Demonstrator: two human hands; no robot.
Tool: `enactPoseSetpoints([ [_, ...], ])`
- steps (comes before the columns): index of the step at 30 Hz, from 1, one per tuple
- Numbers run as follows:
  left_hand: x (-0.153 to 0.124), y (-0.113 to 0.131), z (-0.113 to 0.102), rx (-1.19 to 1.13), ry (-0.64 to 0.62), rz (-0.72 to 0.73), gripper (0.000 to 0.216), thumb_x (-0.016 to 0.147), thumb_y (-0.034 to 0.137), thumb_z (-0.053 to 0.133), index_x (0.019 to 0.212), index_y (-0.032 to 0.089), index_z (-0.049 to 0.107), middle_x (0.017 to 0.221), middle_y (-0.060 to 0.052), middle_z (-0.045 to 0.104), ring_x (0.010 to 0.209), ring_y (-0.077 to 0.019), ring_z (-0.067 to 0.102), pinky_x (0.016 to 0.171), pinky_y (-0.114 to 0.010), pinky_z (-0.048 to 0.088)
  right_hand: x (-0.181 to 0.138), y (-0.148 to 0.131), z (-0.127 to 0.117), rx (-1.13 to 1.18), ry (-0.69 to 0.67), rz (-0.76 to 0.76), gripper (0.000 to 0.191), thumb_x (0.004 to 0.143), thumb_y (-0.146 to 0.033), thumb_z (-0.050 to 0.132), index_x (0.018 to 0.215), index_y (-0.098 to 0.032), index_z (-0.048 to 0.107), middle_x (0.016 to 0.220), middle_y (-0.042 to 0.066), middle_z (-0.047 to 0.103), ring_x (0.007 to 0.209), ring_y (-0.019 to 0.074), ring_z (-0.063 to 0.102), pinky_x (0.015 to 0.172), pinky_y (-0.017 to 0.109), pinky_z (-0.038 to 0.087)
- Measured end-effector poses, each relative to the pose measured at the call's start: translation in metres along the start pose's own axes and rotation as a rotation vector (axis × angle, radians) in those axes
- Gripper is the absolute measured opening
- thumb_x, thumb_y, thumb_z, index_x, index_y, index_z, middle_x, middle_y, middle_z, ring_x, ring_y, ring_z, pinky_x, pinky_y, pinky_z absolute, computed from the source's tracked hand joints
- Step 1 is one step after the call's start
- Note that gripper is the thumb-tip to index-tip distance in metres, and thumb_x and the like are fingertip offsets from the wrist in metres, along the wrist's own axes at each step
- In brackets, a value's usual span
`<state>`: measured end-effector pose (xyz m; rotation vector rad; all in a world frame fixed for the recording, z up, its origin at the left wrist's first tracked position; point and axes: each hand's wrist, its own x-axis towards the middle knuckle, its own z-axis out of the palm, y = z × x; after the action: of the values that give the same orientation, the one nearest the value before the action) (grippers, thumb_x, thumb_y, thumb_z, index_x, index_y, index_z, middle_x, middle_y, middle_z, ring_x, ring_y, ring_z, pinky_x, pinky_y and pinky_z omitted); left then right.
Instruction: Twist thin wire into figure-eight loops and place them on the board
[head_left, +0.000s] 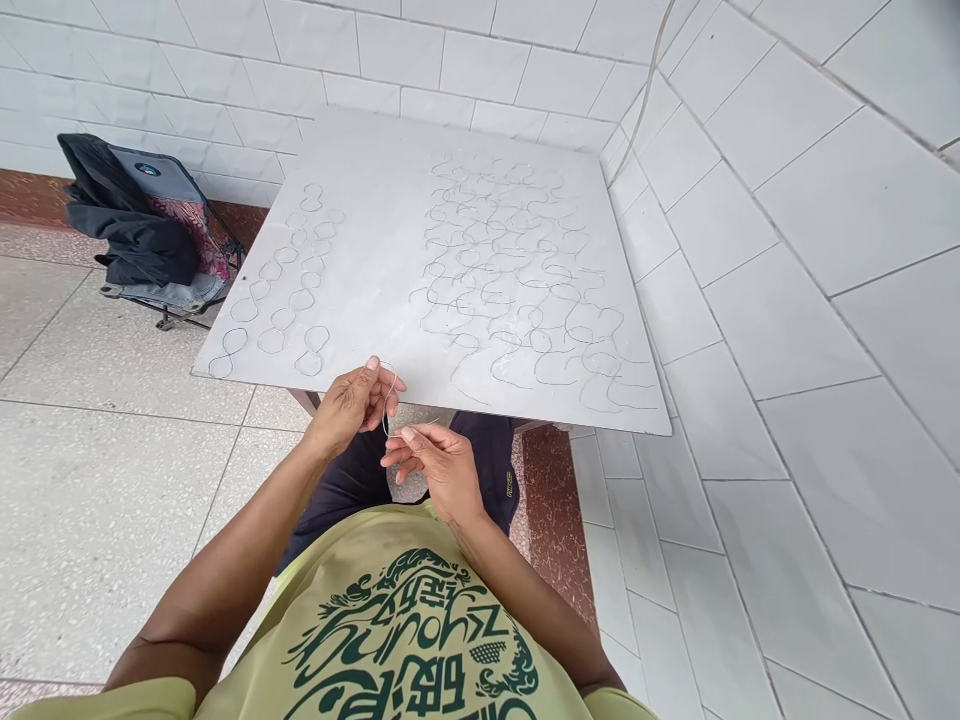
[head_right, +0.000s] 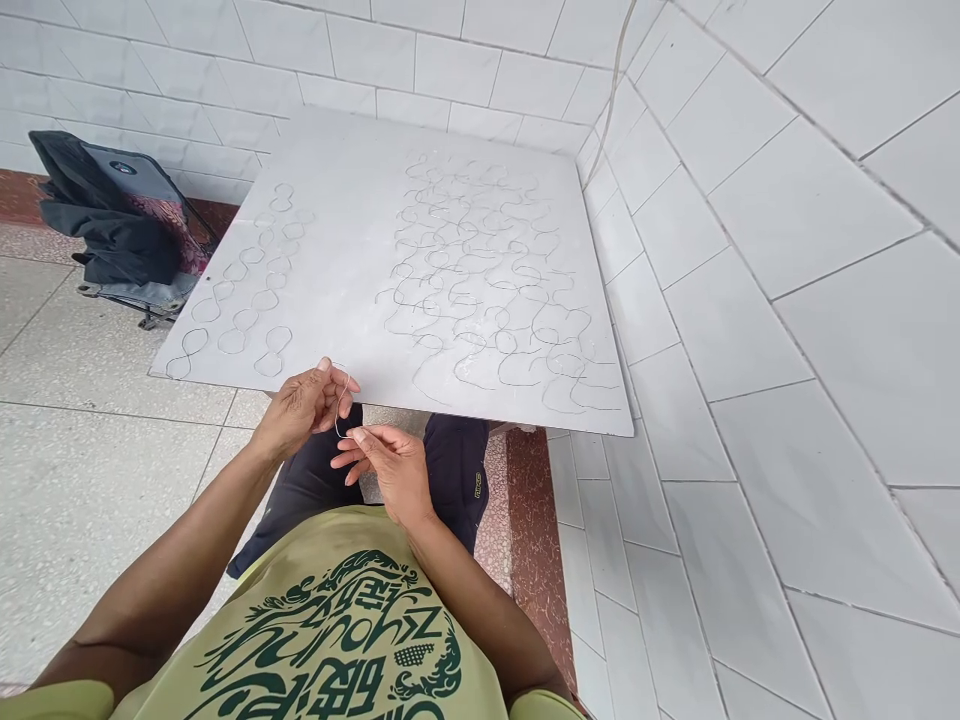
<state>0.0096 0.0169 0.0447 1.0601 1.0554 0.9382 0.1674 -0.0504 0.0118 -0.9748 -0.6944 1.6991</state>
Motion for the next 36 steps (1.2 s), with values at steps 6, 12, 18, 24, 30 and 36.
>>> enactPoseSetpoints([
  [6, 0.008, 0.007, -0.008, -0.015, -0.157, -0.107, 0.055, 0.098, 0.067, 0.053, 0.091, 0.015, 0.07, 0.064, -0.001, 0.058, 0.042, -0.0074, 0.039, 0.04, -0.022, 0.02, 0.0, -0.002, -0.001, -0.02, -0.027, 0.01, 0.026, 0.086, -0.041, 0.081, 0.089, -0.015, 0.078, 0.085, 0.009, 0.08, 0.064, 0.0209, 0.077, 0.047, 0.025, 0.055],
  [12, 0.012, 0.007, -0.001, 0.048, -0.152, -0.114, 0.056, 0.098, 0.068, 0.052, 0.095, 0.015, 0.07, 0.068, -0.003, 0.06, 0.044, -0.0075, 0.04, 0.041, -0.022, 0.022, 0.0, -0.004, -0.001, 0.003, 0.02, 0.003, 0.026, 0.086, -0.04, 0.081, 0.09, -0.014, 0.078, 0.085, 0.01, 0.08, 0.067, 0.0224, 0.078, 0.048, 0.025, 0.055],
  [18, 0.002, 0.002, -0.001, 0.039, -0.061, -0.098, 0.056, 0.095, 0.068, 0.058, 0.106, 0.014, 0.072, 0.091, -0.008, 0.066, 0.057, -0.011, 0.055, 0.042, -0.021, 0.03, 0.003, -0.009, -0.007, 0.038, 0.1, -0.053, 0.027, 0.086, -0.041, 0.082, 0.091, -0.015, 0.079, 0.089, 0.011, 0.081, 0.069, 0.0227, 0.079, 0.049, 0.025, 0.056],
  [24, -0.017, -0.009, 0.001, 0.073, 0.03, -0.075, 0.052, 0.097, 0.064, 0.059, 0.102, 0.015, 0.074, 0.085, -0.007, 0.067, 0.056, -0.0103, 0.055, 0.042, -0.02, 0.032, 0.009, -0.007, -0.008, 0.08, 0.132, -0.078, 0.028, 0.085, -0.043, 0.083, 0.091, -0.016, 0.079, 0.087, 0.01, 0.08, 0.067, 0.02, 0.077, 0.047, 0.024, 0.054],
  [30, -0.022, -0.008, 0.005, 0.106, 0.032, -0.109, 0.035, 0.09, 0.051, 0.075, 0.094, 0.016, 0.074, 0.067, -0.001, 0.064, 0.049, -0.0084, 0.05, 0.043, -0.02, 0.034, 0.013, -0.002, -0.006, 0.104, 0.142, -0.071, 0.028, 0.082, -0.043, 0.085, 0.087, -0.016, 0.078, 0.086, 0.009, 0.079, 0.065, 0.0188, 0.075, 0.046, 0.024, 0.052],
  [36, -0.019, -0.012, 0.01, 0.114, 0.105, -0.076, 0.03, 0.087, 0.045, 0.077, 0.089, 0.016, 0.072, 0.074, -0.005, 0.072, 0.048, -0.0111, 0.056, 0.043, -0.024, 0.042, 0.016, 0.002, -0.006, 0.101, 0.132, -0.048, 0.03, 0.082, -0.045, 0.084, 0.088, -0.016, 0.078, 0.088, 0.009, 0.08, 0.065, 0.0184, 0.074, 0.047, 0.024, 0.052],
])
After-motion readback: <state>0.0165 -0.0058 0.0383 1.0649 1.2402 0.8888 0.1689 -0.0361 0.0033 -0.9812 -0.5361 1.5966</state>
